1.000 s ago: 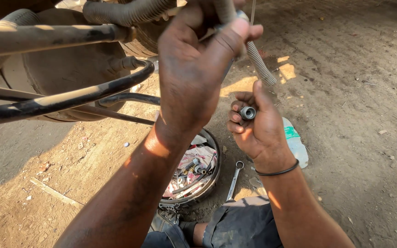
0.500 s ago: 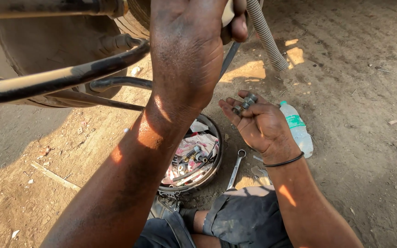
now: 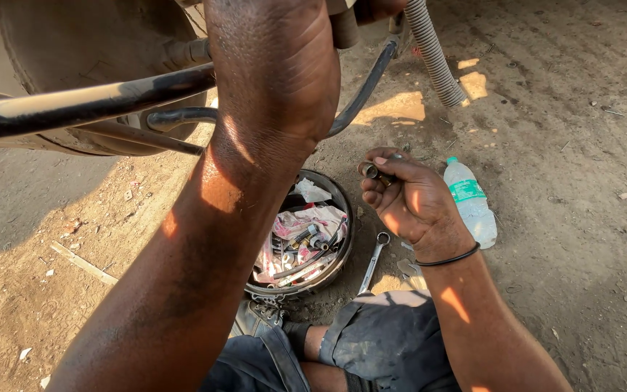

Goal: The person sits on the ground under a vehicle and uses wrenches to tighten a metal fitting on a flexible hose. They select a fitting from a bucket, attach it to the hose, and use two wrenches to secure the connection.

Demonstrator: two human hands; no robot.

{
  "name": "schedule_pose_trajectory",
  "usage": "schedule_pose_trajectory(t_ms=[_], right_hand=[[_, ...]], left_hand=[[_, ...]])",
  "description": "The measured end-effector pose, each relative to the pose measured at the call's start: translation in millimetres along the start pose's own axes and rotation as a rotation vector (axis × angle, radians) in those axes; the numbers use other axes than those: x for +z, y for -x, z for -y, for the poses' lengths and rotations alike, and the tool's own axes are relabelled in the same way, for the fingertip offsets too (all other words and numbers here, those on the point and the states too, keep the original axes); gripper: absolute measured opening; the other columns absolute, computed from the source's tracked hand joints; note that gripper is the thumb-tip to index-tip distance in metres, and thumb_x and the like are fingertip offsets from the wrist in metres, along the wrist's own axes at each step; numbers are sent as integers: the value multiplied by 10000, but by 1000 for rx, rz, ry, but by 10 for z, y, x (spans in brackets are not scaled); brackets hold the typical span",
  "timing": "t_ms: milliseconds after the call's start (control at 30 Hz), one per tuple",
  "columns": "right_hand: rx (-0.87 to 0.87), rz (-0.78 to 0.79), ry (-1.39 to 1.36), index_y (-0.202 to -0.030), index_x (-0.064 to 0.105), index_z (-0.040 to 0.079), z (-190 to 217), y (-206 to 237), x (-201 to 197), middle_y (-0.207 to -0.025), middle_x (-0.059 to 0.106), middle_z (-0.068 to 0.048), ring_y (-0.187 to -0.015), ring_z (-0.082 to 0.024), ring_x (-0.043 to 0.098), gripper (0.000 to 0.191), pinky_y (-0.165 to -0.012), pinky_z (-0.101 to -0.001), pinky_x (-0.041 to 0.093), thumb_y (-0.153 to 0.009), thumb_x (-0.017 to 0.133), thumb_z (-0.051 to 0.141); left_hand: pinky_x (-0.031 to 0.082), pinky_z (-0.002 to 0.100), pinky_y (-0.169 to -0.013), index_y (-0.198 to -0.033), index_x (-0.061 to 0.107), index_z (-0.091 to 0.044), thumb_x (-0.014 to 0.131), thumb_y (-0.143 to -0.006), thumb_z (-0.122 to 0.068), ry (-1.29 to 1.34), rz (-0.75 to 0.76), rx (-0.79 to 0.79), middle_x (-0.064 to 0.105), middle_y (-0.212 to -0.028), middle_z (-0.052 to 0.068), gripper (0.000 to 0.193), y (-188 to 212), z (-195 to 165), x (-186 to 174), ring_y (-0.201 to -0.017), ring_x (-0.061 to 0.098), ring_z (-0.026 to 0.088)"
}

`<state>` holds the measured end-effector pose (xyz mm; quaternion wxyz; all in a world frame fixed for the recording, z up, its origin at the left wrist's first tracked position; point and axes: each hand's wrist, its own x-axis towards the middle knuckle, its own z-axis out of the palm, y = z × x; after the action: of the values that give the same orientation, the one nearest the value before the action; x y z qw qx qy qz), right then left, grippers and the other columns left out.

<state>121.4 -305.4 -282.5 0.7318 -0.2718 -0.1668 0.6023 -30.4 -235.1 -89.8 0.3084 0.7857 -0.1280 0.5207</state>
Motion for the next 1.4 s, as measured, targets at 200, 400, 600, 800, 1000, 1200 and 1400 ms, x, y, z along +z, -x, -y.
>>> schedule_pose_trajectory(t_ms=[200, 400, 600, 800, 1000, 1200, 1400], right_hand=[[-2, 69, -9, -1050, 673, -16, 11, 10, -13, -951, 727, -139, -830, -225, 725, 118, -780, -323, 604, -945, 621, -13], [49, 244, -124, -1094, 708, -29, -7, -5, -67, -905, 724, -144, -731, -189, 694, 124, -596, -294, 560, -1008, 663, 47], [2, 146, -87, -1090, 640, -54, -20, 17, -3, -959, 718, -156, -858, -235, 726, 108, -753, -304, 618, -987, 631, -23], [-16, 80, -85, -1165, 620, -83, 29, 155, 172, -1068, 711, -166, -1021, -262, 741, 241, -890, -308, 633, -929, 572, -71], [-119, 218, -81, -1177, 639, -88, 97, 381, 316, -1058, 705, -185, -905, -232, 743, 201, -792, -287, 631, -992, 623, -11], [-263, 231, -54, -1065, 626, -18, 199, 510, 576, -1067, 710, -194, -840, -209, 741, 64, -704, -291, 624, -1004, 638, -32], [-355, 316, -153, -1072, 575, 24, 349, 546, 937, -1071, 665, -119, -945, -259, 757, 113, -873, -328, 655, -1053, 598, -86]], left_hand=[[499, 254, -589, -967, 676, -46, 424, -1203, -481, 46, 15, -3, 734, -857, 81, 556, -14, 35, 12, -665, 637, 108], [589, 272, -661, -1043, 659, -37, 409, -1222, -485, 101, 3, -66, 744, -924, 88, 544, 28, -2, 49, -764, 712, 128], [616, 233, -652, -1050, 660, -57, 450, -1271, -395, 62, 21, -124, 726, -883, 38, 455, 32, -51, 107, -771, 753, 81], [661, 226, -730, -1092, 639, -71, 477, -1222, -357, 64, 57, -95, 700, -962, 17, 354, 15, -106, 105, -829, 749, 67], [626, 311, -771, -1077, 671, -17, 620, -1220, -282, 518, -28, -314, 699, -937, 76, 305, -3, -177, 161, -826, 716, 155], [649, 330, -818, -1115, 683, -18, 623, -1215, -284, 515, -35, -304, 704, -965, 73, 291, 2, -196, 187, -862, 723, 161], [668, 329, -858, -1117, 685, -15, 592, -1233, -335, 435, -5, -161, 701, -1011, 72, 352, 8, -158, 244, -923, 730, 157]])
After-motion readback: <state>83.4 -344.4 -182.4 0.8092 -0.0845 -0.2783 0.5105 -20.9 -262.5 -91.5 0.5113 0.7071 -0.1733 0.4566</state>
